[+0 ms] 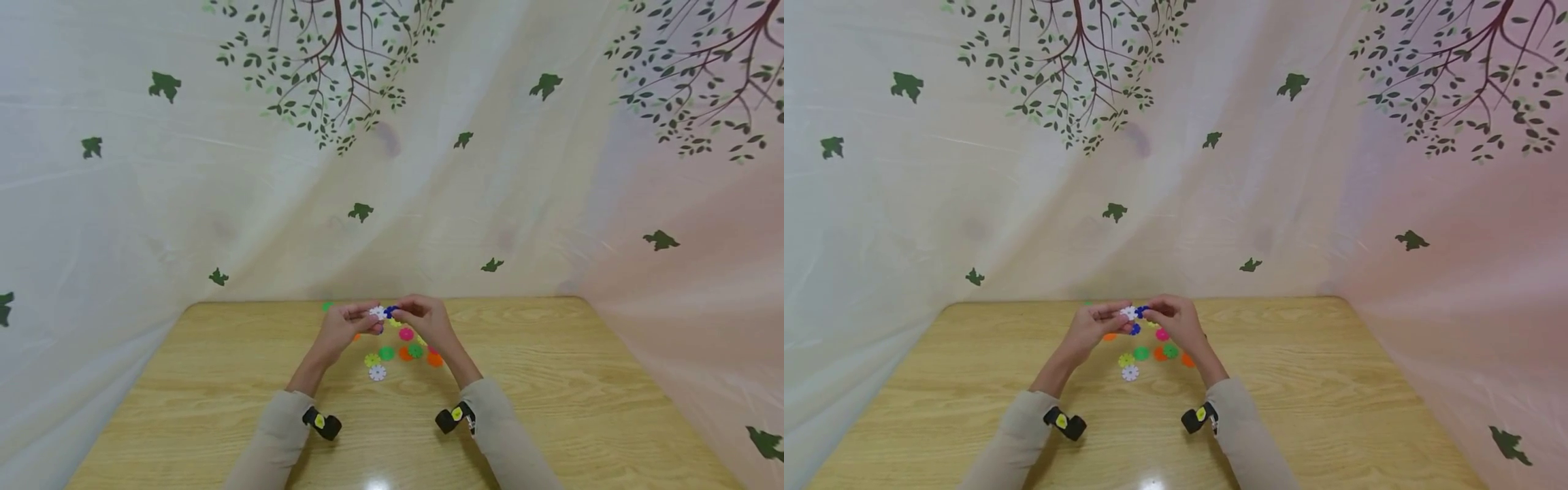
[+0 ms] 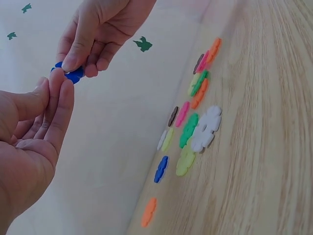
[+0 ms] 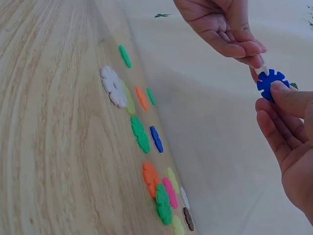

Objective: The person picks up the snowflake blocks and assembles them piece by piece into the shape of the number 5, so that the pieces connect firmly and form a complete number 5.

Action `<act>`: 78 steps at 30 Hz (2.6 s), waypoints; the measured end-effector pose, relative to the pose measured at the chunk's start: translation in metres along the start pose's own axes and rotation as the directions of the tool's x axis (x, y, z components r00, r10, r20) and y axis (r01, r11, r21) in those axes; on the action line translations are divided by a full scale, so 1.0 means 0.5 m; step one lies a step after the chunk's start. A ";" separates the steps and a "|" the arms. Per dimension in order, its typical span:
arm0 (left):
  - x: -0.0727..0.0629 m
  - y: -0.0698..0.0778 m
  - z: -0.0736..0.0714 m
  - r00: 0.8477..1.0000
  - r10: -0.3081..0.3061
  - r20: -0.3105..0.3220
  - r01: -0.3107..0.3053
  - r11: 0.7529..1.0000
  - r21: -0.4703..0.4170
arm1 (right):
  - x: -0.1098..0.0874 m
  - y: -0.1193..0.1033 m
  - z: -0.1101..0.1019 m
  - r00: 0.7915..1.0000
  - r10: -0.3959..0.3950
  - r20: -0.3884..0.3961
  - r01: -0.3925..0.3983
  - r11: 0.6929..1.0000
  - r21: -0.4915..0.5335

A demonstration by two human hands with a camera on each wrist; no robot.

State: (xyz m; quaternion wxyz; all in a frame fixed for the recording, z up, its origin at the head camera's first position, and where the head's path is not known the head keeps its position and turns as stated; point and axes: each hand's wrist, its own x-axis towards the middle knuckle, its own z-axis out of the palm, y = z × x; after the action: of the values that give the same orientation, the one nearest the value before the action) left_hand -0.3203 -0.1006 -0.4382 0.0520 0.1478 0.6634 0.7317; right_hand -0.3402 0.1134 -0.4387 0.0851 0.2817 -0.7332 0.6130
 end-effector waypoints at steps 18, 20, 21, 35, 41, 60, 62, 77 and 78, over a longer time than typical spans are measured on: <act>-0.004 0.006 -0.026 0.992 -0.060 0.107 0.056 0.998 0.037 | 0.002 0.011 0.005 0.995 0.074 0.059 -0.073 0.997 -0.028; -0.003 0.003 -0.032 0.991 -0.067 0.119 0.062 0.997 0.047 | 0.002 0.007 0.004 0.992 0.094 0.080 -0.089 0.994 -0.062; -0.003 0.002 -0.035 0.990 -0.071 0.120 0.065 0.996 0.056 | 0.003 0.006 0.003 0.990 0.108 0.090 -0.101 0.991 -0.086; -0.005 0.000 -0.066 0.997 -0.074 0.034 0.069 0.991 0.117 | -0.014 0.024 0.004 0.854 0.202 0.479 -0.062 0.954 -0.293; -0.004 -0.002 -0.066 0.997 -0.074 0.036 0.070 0.990 0.120 | -0.022 0.019 0.019 0.797 0.177 0.578 0.025 0.946 -0.323; 0.002 -0.010 -0.067 0.996 -0.087 0.007 0.085 0.985 0.150 | -0.019 0.042 0.046 0.723 0.233 0.650 0.075 0.910 -0.409; 0.002 -0.009 -0.067 0.996 -0.089 0.005 0.087 0.986 0.142 | -0.019 0.041 0.044 0.729 0.233 0.644 0.057 0.917 -0.396; -0.002 0.000 -0.066 0.997 -0.079 0.004 0.078 0.987 0.138 | -0.013 0.048 -0.021 0.864 0.257 0.432 -0.112 0.936 -0.333; -0.002 -0.001 -0.066 0.997 -0.078 0.006 0.076 0.988 0.137 | -0.009 0.046 -0.025 0.876 0.262 0.405 -0.133 0.939 -0.318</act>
State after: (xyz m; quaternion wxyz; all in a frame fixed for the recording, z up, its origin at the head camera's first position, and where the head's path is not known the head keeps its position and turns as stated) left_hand -0.3288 -0.1322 -0.4412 0.0737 0.1295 0.7169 0.6810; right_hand -0.3510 0.1287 -0.4573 -0.1080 0.3213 -0.8376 0.4285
